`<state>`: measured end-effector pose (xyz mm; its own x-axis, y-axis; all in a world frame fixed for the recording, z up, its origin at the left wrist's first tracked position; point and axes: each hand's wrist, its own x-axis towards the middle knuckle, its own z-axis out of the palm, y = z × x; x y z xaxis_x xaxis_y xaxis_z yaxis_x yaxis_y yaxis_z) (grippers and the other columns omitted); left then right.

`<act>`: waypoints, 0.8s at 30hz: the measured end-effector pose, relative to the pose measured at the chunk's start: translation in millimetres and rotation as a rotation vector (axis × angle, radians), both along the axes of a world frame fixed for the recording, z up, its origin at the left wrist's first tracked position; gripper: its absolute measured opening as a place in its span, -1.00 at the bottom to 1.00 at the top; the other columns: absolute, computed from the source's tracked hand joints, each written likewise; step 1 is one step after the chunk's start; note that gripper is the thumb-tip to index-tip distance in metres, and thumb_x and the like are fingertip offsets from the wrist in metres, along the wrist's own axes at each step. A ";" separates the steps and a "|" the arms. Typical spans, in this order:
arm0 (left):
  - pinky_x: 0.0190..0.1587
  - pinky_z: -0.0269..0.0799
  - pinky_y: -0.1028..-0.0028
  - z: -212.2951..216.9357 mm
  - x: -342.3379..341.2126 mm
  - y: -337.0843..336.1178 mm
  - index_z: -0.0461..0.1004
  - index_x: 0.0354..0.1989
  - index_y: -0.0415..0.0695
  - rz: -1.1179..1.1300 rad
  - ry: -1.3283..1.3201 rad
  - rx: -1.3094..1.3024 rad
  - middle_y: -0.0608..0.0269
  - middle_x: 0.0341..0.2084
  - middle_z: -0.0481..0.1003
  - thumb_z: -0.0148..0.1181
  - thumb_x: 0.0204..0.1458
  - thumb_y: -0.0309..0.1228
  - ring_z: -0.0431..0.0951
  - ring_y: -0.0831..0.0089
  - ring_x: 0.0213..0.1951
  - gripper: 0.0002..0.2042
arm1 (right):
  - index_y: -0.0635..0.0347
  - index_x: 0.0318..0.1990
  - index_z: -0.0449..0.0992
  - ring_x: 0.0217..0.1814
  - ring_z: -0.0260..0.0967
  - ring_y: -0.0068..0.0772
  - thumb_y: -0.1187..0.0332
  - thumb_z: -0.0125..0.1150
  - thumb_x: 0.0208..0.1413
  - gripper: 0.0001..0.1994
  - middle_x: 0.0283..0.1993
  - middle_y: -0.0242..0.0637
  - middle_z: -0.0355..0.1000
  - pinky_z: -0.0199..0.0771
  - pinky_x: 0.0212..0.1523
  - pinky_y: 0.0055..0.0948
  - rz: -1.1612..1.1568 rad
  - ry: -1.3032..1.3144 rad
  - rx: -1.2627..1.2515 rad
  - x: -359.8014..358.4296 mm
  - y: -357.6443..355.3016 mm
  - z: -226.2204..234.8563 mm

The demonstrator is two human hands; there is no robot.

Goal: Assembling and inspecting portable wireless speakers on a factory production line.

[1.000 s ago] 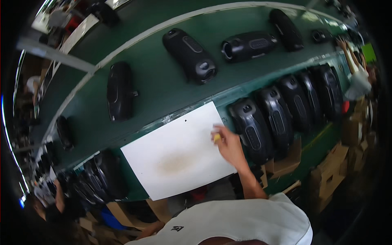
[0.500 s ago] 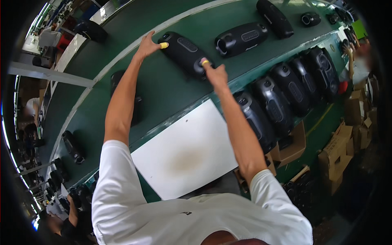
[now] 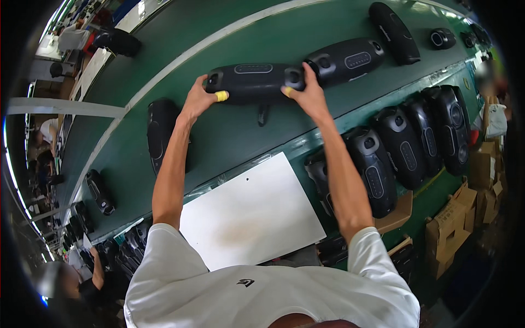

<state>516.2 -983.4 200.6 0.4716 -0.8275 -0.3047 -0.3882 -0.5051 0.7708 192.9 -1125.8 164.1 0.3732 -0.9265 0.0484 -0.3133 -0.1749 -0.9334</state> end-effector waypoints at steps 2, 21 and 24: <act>0.39 0.40 0.26 -4.7 4.1 6.4 0.22 0.58 -0.27 -0.046 0.173 -0.042 -0.17 0.27 0.54 0.68 -0.05 -0.21 0.56 0.08 0.30 0.02 | 0.40 0.57 0.22 0.47 0.46 0.24 0.09 0.56 0.15 -0.05 0.42 0.34 0.44 0.39 0.48 -0.14 0.053 -0.032 -0.050 -14.1 -3.7 -17.9; -0.49 0.67 0.35 -11.1 106.7 -69.2 0.60 0.14 -0.21 -0.049 0.751 0.545 -0.25 -0.31 0.73 -0.33 0.19 0.66 0.77 0.09 -0.45 0.06 | 0.26 0.58 0.30 0.32 0.56 -0.06 0.01 0.58 0.12 -0.06 0.25 0.10 0.60 0.47 0.35 -0.21 0.201 0.260 -0.040 73.0 -104.4 71.9; -0.40 0.72 0.31 -20.7 101.3 -62.8 0.61 0.14 -0.22 0.077 0.633 0.535 -0.19 -0.34 0.73 -0.36 0.17 0.68 0.78 0.08 -0.42 0.09 | 0.26 0.60 0.26 0.07 0.54 -0.23 0.25 0.64 0.08 -0.05 0.04 -0.06 0.61 0.50 0.21 -0.33 0.371 0.309 -0.018 52.9 -107.0 65.1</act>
<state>617.4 -1046.1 179.8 0.1277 -0.4684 -0.8742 0.0888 -0.8725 0.4805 245.8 -1232.7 229.2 0.6778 -0.7282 -0.1020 -0.4891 -0.3429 -0.8020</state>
